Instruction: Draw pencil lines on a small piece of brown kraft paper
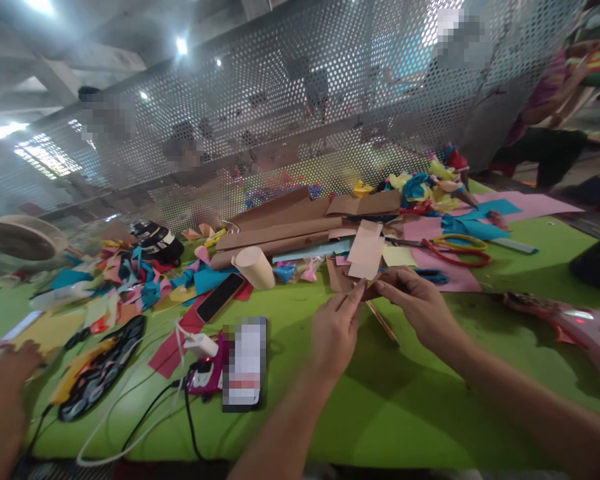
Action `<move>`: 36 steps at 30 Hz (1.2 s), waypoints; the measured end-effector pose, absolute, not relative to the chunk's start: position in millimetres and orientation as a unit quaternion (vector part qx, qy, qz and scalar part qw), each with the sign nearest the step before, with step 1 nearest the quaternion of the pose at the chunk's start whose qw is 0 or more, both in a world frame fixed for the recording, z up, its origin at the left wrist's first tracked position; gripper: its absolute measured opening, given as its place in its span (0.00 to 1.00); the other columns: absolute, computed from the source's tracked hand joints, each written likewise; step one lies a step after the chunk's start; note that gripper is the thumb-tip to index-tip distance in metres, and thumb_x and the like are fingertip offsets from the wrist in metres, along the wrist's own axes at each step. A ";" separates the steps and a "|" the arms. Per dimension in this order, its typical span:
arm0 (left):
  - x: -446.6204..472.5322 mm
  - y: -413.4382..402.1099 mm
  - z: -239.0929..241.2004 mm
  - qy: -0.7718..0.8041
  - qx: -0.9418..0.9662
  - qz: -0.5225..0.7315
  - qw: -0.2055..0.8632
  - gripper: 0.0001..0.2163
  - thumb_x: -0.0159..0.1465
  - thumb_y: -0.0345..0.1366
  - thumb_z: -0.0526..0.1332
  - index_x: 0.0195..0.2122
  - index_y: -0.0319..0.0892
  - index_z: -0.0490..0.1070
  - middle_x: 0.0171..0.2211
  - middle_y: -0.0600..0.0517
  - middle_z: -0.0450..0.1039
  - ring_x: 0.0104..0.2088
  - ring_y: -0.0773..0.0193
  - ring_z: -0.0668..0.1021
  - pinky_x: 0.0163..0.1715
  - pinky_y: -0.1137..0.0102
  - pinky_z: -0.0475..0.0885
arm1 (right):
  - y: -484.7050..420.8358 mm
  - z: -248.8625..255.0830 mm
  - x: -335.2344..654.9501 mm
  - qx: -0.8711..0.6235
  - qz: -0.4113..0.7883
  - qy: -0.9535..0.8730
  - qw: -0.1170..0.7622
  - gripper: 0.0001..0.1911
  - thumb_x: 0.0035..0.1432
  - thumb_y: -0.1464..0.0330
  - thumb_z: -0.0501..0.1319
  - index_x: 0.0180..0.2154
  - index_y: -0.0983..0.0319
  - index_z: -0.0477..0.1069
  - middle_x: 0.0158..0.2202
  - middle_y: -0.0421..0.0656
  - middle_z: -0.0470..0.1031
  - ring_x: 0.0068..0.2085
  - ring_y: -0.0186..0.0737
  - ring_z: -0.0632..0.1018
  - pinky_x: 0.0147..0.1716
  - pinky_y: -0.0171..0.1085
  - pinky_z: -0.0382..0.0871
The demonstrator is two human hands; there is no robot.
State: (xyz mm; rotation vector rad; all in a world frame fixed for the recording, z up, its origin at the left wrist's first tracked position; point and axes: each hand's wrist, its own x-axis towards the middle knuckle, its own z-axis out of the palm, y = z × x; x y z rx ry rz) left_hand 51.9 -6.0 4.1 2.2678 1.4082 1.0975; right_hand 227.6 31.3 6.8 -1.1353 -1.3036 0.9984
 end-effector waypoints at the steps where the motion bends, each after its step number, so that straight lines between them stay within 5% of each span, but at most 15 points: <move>1: 51.5 -6.0 3.9 0.486 0.783 0.369 0.119 0.24 0.72 0.29 0.51 0.68 0.47 0.65 0.42 0.43 0.79 0.40 0.55 0.80 0.44 0.61 0.78 | 30.8 8.5 227.3 -0.477 0.425 -0.549 0.539 0.19 0.53 0.48 0.69 0.27 0.56 0.76 0.31 0.43 0.74 0.38 0.47 0.75 0.39 0.44 0.72; 11: 50.9 -8.3 9.4 0.519 0.796 0.304 0.060 0.26 0.72 0.27 0.50 0.69 0.49 0.64 0.35 0.46 0.75 0.33 0.59 0.75 0.35 0.66 0.74 | 26.0 23.6 226.2 -0.472 0.475 -0.516 0.534 0.16 0.53 0.51 0.68 0.27 0.56 0.80 0.35 0.44 0.76 0.33 0.41 0.71 0.29 0.39 0.62; 24: 53.3 -11.3 7.1 0.515 0.822 0.234 -0.067 0.30 0.69 0.23 0.55 0.71 0.50 0.58 0.32 0.51 0.73 0.33 0.60 0.77 0.35 0.70 0.74 | 27.1 24.0 227.9 -0.473 0.489 -0.530 0.507 0.24 0.52 0.44 0.67 0.27 0.57 0.79 0.36 0.44 0.77 0.31 0.40 0.73 0.28 0.39 0.66; 30: 52.8 -7.1 11.6 0.539 0.739 0.359 0.185 0.23 0.70 0.27 0.55 0.63 0.51 0.71 0.41 0.47 0.81 0.37 0.59 0.80 0.40 0.66 0.76 | 33.5 21.6 232.7 -0.463 0.479 -0.535 0.520 0.22 0.45 0.43 0.72 0.23 0.55 0.82 0.40 0.47 0.77 0.46 0.51 0.77 0.47 0.47 0.74; 36: 55.3 0.0 13.3 0.497 0.553 0.463 0.483 0.13 0.68 0.29 0.57 0.52 0.41 0.75 0.41 0.45 0.82 0.39 0.60 0.82 0.34 0.70 0.75 | 36.3 23.2 237.0 -0.473 0.478 -0.516 0.530 0.23 0.40 0.41 0.74 0.24 0.53 0.83 0.41 0.48 0.77 0.45 0.53 0.77 0.46 0.49 0.74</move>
